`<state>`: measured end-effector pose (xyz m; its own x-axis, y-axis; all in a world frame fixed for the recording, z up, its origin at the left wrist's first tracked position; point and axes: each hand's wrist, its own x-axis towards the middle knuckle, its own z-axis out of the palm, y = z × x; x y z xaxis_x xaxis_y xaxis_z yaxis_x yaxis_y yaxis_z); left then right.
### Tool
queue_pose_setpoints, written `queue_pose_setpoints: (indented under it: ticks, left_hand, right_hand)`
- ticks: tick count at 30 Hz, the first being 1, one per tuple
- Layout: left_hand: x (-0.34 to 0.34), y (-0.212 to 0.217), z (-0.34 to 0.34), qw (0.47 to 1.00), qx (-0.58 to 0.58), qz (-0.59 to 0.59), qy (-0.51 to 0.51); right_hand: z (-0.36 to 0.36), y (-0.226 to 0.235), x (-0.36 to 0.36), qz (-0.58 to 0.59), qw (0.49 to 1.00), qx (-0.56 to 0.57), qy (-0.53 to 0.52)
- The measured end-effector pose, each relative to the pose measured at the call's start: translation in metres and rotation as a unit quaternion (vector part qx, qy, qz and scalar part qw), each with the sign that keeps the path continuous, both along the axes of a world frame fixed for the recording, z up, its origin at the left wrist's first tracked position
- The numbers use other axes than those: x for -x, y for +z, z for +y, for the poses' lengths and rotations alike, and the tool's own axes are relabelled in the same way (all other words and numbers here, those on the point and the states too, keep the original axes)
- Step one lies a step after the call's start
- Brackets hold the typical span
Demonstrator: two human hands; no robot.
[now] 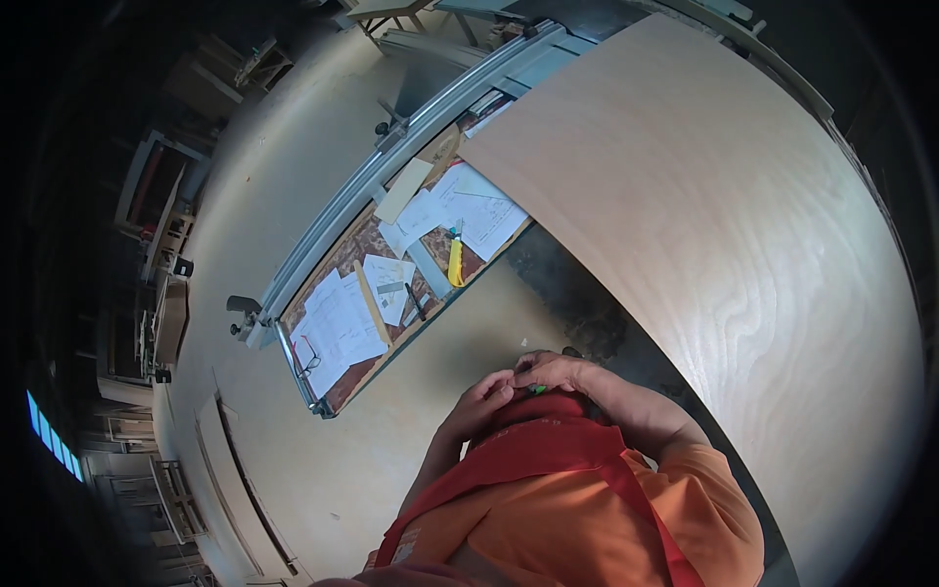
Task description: Measuring a large piece of plywood with a tape measure and preparing it for cutting in a workshop.
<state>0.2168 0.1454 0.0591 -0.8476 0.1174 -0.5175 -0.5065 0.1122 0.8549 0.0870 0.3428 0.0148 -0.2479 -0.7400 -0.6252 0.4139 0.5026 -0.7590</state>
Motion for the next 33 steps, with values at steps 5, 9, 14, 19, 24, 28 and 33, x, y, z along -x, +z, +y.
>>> queue_pose_setpoints:
  ticks: [5,9,14,19,24,28,33]
  left_hand:
    - [0.035,0.004,-0.016,0.997,-0.049,-0.013,0.049]
    - [0.053,0.033,-0.028,0.997,0.015,0.056,0.042]
    - [0.053,-0.020,-0.054,0.977,0.137,0.128,0.098]
    - [0.025,-0.036,-0.080,0.977,0.161,0.060,0.128]
    - [-0.033,-0.011,-0.102,0.969,0.198,0.023,0.144]
    - [-0.080,-0.033,-0.112,0.948,0.210,0.023,0.239]
    - [-0.158,-0.041,-0.119,0.925,0.180,0.011,0.333]
  right_hand:
    - [-0.028,-0.003,0.043,-0.200,0.966,0.084,-0.142]
    - [-0.041,0.015,0.050,-0.266,0.940,0.165,-0.138]
    - [-0.072,0.023,0.066,-0.284,0.929,0.220,-0.092]
    - [-0.109,0.051,0.036,-0.275,0.941,0.196,-0.031]
    - [-0.152,0.046,0.004,-0.246,0.959,0.139,0.023]
    - [-0.194,-0.004,-0.011,-0.054,0.982,0.080,0.164]
    - [-0.252,-0.007,-0.082,0.200,0.919,-0.007,0.339]
